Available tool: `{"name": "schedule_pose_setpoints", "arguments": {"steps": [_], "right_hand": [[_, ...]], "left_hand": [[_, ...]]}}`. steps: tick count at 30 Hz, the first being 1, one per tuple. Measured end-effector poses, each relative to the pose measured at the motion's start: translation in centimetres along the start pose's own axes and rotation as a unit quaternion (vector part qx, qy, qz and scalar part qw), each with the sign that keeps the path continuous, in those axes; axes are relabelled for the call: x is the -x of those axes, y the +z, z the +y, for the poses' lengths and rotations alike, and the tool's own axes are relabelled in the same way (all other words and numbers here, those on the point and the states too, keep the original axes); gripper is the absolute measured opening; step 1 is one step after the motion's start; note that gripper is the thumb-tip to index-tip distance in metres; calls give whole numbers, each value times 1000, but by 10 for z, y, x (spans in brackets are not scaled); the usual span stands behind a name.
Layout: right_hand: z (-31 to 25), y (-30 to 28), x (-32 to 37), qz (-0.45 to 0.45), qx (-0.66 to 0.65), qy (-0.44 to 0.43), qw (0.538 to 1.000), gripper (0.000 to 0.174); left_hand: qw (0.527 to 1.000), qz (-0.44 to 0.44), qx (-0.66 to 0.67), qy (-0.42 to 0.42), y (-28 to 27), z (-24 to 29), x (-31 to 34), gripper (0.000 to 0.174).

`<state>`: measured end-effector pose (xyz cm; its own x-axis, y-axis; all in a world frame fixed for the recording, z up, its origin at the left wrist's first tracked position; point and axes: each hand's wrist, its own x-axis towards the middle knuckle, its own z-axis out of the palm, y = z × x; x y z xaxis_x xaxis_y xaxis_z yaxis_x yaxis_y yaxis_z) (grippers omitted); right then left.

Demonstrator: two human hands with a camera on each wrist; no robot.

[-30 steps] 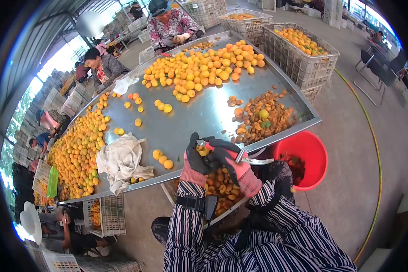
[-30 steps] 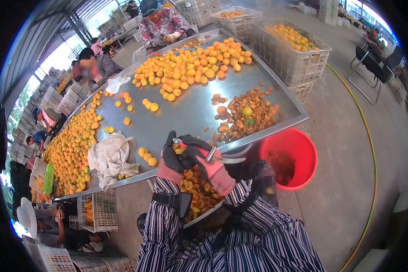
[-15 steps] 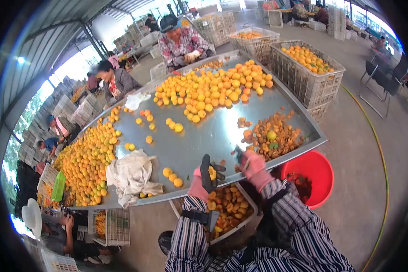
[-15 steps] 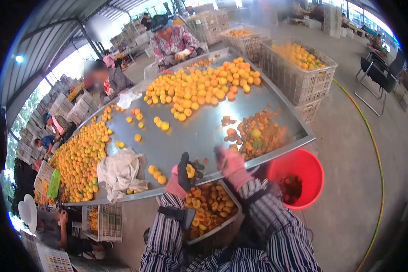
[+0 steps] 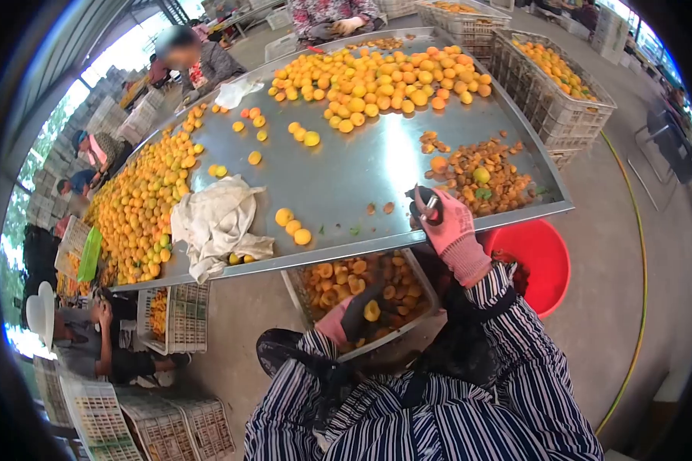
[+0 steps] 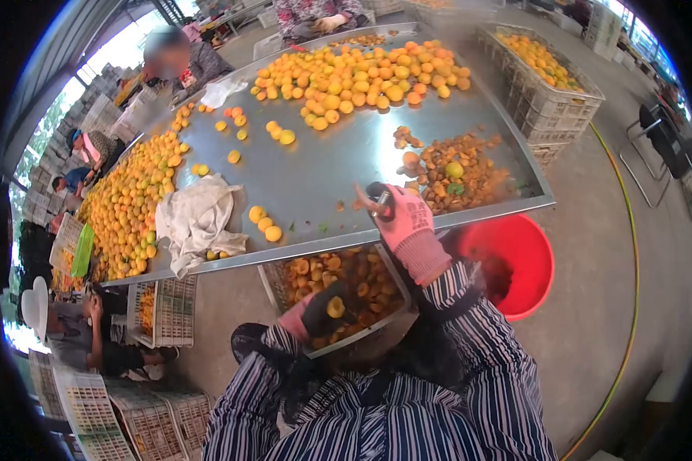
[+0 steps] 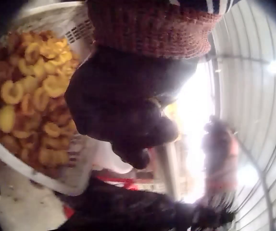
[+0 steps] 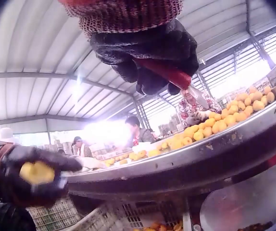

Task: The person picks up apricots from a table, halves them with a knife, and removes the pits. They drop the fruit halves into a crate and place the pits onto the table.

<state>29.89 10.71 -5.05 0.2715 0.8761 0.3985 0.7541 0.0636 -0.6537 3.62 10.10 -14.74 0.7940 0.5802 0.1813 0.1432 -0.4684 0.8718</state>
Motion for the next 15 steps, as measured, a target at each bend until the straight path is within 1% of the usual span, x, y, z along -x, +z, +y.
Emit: {"name": "schedule_pose_setpoints", "arguments": {"steps": [1, 2, 3, 4, 6, 7, 8, 9, 10, 11, 12, 13, 14, 15], "right_hand": [[-5, -2, 3, 10, 3, 20, 1000, 37], [-7, -4, 6, 20, 8, 42, 999, 39], [-2, 0, 8, 23, 30, 27, 999, 45], [0, 1, 11, 20, 31, 28, 999, 45], [-14, -6, 12, 7, 43, 38, 998, 47], [-20, -7, 14, -10, 46, 60, 997, 46], [-23, -3, 16, -7, 44, 52, 998, 46], [-25, 1, 18, -30, 74, 44, 996, 45], [-28, 1, 19, -47, 107, 36, 993, 44], [-36, 1, 20, -67, 93, 42, 993, 43], [-44, 0, 20, -86, 80, 46, 992, 42], [-45, 2, 21, -91, 80, 42, 992, 40], [-46, 4, 21, -99, 80, 42, 991, 39], [-50, 0, 21, -112, 79, 52, 989, 37]], "left_hand": [[926, 70, 314, -196, 8, -16, 12, 40], [716, 130, 584, -361, 12, -24, 18, 42], [793, 190, 492, -306, 3, -3, 18, 44], [791, 189, 494, -307, -13, 10, 14, 44], [782, 194, 367, -465, -44, 22, 8, 46], [781, 199, 369, -463, -49, 16, 10, 46], [847, 275, 241, -387, -55, 6, 9, 43], [887, 342, 105, -294, -64, 6, 0, 41], [891, 345, 103, -277, -75, 7, -13, 41], [894, 300, -163, -291, -88, 21, -33, 40], [826, 245, -419, -286, -100, 31, -51, 40], [833, 181, -435, -290, -107, 26, -64, 39], [833, 192, -438, -277, -115, 10, -76, 39], [817, 72, -467, -330, -121, -12, -86, 36]]}}
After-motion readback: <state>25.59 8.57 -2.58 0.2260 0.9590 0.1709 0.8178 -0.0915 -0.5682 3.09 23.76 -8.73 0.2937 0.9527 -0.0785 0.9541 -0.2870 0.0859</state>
